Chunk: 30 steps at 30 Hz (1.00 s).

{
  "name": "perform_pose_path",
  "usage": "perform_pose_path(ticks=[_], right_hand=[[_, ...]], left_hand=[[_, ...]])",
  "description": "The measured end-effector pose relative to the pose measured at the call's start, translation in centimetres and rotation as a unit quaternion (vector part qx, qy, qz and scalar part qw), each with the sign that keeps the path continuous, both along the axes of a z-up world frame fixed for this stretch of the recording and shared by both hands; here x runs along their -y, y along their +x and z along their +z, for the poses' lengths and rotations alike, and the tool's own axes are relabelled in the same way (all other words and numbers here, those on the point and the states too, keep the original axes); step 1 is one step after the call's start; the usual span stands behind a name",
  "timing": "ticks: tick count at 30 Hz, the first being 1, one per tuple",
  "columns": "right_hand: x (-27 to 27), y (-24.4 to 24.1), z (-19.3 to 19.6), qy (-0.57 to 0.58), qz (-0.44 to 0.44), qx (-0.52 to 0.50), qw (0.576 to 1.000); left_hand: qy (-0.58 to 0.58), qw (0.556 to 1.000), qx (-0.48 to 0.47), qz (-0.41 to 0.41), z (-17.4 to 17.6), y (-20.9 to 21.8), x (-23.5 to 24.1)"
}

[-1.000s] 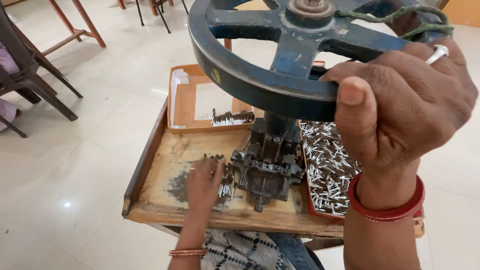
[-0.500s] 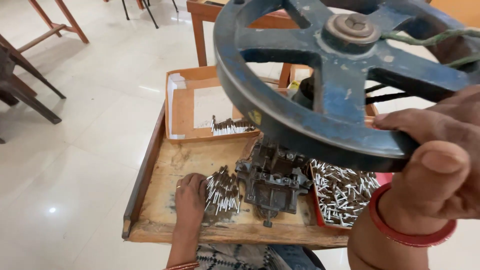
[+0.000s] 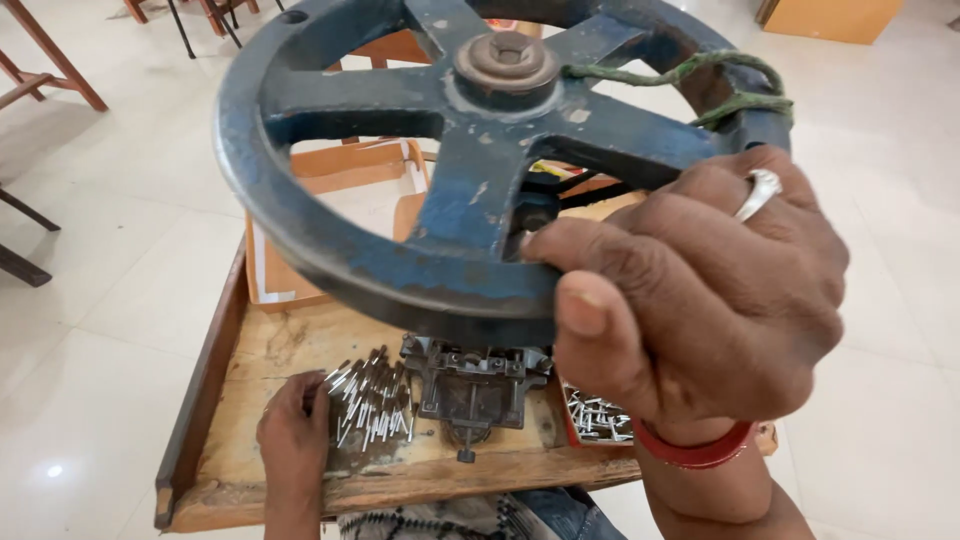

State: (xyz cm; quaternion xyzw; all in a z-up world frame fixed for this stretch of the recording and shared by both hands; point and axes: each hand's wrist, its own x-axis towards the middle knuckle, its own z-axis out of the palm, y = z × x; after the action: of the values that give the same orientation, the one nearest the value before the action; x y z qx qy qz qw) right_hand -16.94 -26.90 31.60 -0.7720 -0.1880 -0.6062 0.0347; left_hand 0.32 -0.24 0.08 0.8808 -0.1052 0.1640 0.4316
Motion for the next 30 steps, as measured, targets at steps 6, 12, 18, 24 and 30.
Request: perform_pose_path(ticks=[6,12,18,24,30], right_hand=[[0.3,0.4,1.1,-0.031,0.004,0.008,0.999],[1.2,1.2,0.8,-0.034,0.029,0.053,0.998],[1.9,1.7,0.3,-0.049,0.029,0.079,0.995],[1.5,1.5,0.9,-0.044,0.038,0.076,0.995],[1.3,1.4,1.0,-0.046,0.026,0.07,0.996]], left_hand=[[0.04,0.999,-0.008,0.016,0.7,-0.6,0.2],[0.006,1.0,0.002,0.014,2.5,-2.5,1.1],[-0.179,0.981,-0.032,-0.065,2.5,-6.7,5.9],[-0.062,0.976,0.111,-0.178,5.6,-7.9,11.7],[0.051,0.964,0.19,-0.181,3.9,-6.7,13.4]])
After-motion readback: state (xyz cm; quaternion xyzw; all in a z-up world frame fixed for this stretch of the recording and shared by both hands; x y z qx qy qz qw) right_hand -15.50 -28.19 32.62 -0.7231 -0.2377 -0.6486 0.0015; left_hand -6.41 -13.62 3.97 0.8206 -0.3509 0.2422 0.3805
